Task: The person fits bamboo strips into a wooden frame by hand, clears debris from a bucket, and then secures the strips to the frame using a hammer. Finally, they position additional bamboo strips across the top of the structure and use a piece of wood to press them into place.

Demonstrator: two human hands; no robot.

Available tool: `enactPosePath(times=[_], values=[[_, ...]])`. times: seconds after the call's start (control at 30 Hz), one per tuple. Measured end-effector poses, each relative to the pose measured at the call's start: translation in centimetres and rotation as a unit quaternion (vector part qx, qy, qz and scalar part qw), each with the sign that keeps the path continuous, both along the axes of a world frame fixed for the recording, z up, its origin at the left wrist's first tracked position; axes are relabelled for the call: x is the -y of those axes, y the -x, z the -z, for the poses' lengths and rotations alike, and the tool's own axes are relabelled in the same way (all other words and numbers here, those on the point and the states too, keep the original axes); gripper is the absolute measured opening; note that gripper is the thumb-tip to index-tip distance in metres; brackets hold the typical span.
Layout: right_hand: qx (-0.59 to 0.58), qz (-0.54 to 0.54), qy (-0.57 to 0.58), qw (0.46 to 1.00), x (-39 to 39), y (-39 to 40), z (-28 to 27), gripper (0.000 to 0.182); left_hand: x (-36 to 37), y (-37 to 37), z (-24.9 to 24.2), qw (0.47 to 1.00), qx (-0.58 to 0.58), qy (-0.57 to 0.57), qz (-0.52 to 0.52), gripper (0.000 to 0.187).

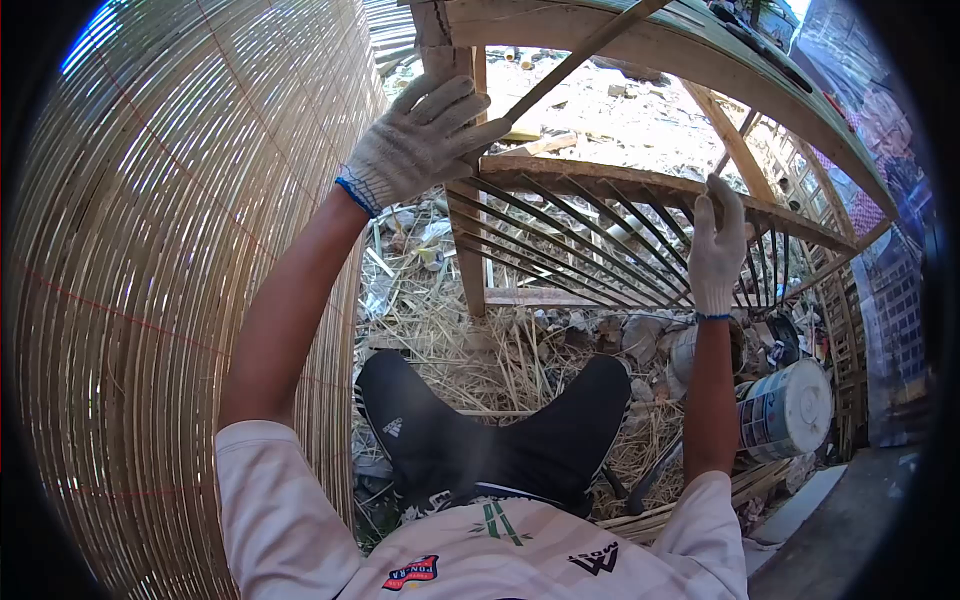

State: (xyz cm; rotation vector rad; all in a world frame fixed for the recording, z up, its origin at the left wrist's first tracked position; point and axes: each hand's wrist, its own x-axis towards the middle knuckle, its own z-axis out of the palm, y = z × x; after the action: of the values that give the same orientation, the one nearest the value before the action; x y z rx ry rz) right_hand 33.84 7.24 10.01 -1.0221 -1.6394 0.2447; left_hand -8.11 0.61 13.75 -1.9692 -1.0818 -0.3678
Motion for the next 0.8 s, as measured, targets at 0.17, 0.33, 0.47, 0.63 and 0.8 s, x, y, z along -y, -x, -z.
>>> enactPosePath(times=[0.17, 0.33, 0.47, 0.63, 0.8], values=[[-0.053, 0.065, 0.295, 0.952, 7.7, -9.9, 21.6, 0.037, -0.4, 0.6, 0.5, 1.000, -0.009, -0.004, 0.005, 0.094], [-0.115, 0.210, 0.436, 0.868, 21.6, -15.7, 32.8, 0.035, -0.4, 1.2, -0.3, 1.000, -0.022, -0.002, 0.022, 0.083], [-0.070, 0.305, 0.472, 0.824, 29.5, -16.1, 34.1, 0.035, -0.3, 2.2, 0.4, 1.000, -0.022, 0.006, 0.007, 0.077], [-0.033, 0.407, 0.472, 0.781, 31.9, -19.6, 32.4, 0.033, -1.8, 5.0, 0.7, 0.996, -0.065, -0.040, 0.041, 0.080], [-0.006, 0.575, 0.491, 0.654, 36.2, -25.3, 36.1, 0.030, -2.7, 5.4, 0.7, 0.993, -0.077, -0.063, 0.065, 0.074]])
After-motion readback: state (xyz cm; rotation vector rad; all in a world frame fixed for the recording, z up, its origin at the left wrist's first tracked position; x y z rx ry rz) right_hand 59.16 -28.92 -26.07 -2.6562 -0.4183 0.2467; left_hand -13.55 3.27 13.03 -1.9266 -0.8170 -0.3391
